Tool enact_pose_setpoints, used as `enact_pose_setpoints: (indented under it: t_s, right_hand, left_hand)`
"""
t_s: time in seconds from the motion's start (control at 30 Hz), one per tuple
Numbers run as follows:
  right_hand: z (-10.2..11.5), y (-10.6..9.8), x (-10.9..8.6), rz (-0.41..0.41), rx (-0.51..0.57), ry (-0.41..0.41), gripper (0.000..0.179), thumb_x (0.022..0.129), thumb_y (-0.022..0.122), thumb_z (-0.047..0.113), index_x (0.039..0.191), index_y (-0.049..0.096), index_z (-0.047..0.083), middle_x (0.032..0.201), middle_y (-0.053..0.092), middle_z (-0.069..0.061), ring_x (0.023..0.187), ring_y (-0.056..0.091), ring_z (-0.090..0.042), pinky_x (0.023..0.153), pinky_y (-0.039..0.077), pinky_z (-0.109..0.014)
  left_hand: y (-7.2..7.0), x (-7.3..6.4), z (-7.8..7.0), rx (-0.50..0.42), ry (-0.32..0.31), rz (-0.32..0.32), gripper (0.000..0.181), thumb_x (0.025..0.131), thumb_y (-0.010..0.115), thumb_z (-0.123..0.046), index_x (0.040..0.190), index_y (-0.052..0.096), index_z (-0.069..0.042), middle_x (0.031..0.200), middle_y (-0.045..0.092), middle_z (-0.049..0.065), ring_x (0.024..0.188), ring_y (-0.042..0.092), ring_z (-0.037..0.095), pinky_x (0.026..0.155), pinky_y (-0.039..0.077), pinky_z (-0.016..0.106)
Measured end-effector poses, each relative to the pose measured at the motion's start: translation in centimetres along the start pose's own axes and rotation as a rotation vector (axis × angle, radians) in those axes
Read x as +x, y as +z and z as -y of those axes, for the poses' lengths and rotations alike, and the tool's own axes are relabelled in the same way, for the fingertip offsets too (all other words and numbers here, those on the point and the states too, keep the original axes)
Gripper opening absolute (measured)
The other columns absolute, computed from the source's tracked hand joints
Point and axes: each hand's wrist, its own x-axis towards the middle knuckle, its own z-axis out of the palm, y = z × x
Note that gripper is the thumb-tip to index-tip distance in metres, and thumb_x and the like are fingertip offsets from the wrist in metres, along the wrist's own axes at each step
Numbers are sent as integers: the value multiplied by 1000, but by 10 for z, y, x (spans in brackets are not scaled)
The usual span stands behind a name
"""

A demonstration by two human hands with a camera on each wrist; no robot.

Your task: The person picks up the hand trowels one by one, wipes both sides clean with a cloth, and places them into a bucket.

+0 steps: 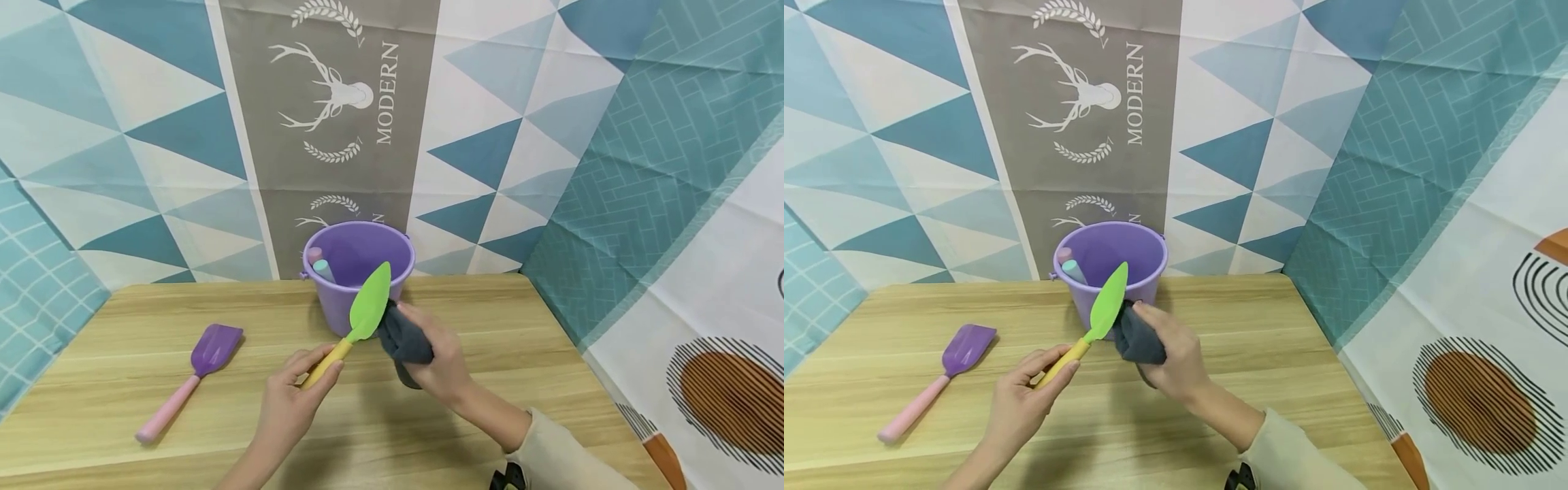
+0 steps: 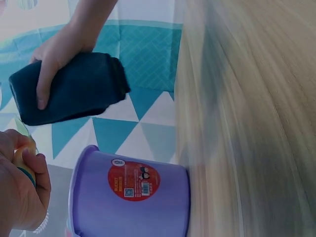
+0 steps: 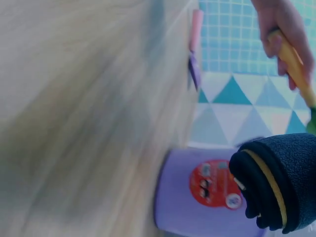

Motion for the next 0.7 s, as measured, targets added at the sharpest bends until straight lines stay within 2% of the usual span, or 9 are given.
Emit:
enact_pose_setpoints:
  t_s: [0.1, 0.2, 0.33, 0.5, 0.7]
  right_hand:
    - [-2, -5, 8, -60, 34, 72, 50, 78, 70, 3, 125, 55, 0, 115, 63, -19, 107, 62, -24, 97, 45, -22]
    - [-4, -7, 14, -107, 54, 118, 47, 82, 70, 11, 126, 55, -1, 115, 63, -20, 109, 61, -20, 96, 45, -21]
    - [-4, -5, 17, -107, 83, 101, 45, 84, 68, 16, 124, 56, -2, 112, 63, -20, 106, 63, -21, 95, 47, -22]
    - [-2, 1, 12, -79, 83, 9, 45, 88, 64, 26, 122, 57, -2, 110, 64, -19, 101, 63, -26, 93, 48, -24]
    - [2, 5, 4, -12, 13, -166, 41, 85, 62, 19, 119, 58, -3, 109, 65, -17, 94, 64, -26, 86, 51, -30]
  left_hand:
    - [-1, -1, 3, 6, 9, 12, 23, 77, 75, -7, 97, 73, -16, 80, 66, -6, 72, 56, 0, 54, 47, 16]
    - [1, -3, 5, -4, 27, 28, 23, 76, 75, -5, 97, 73, -15, 78, 65, -6, 71, 56, 1, 53, 47, 17]
    - [2, -3, 4, -39, 26, 23, 23, 76, 76, -5, 97, 73, -15, 79, 65, -5, 71, 56, 1, 52, 47, 17]
    - [2, -2, -2, -62, -4, 12, 23, 77, 75, -6, 98, 73, -15, 83, 67, -3, 74, 56, 0, 50, 48, 16]
    - [3, 3, -7, -71, 9, -2, 23, 77, 75, -5, 98, 73, -14, 84, 68, -2, 74, 57, 0, 46, 47, 16]
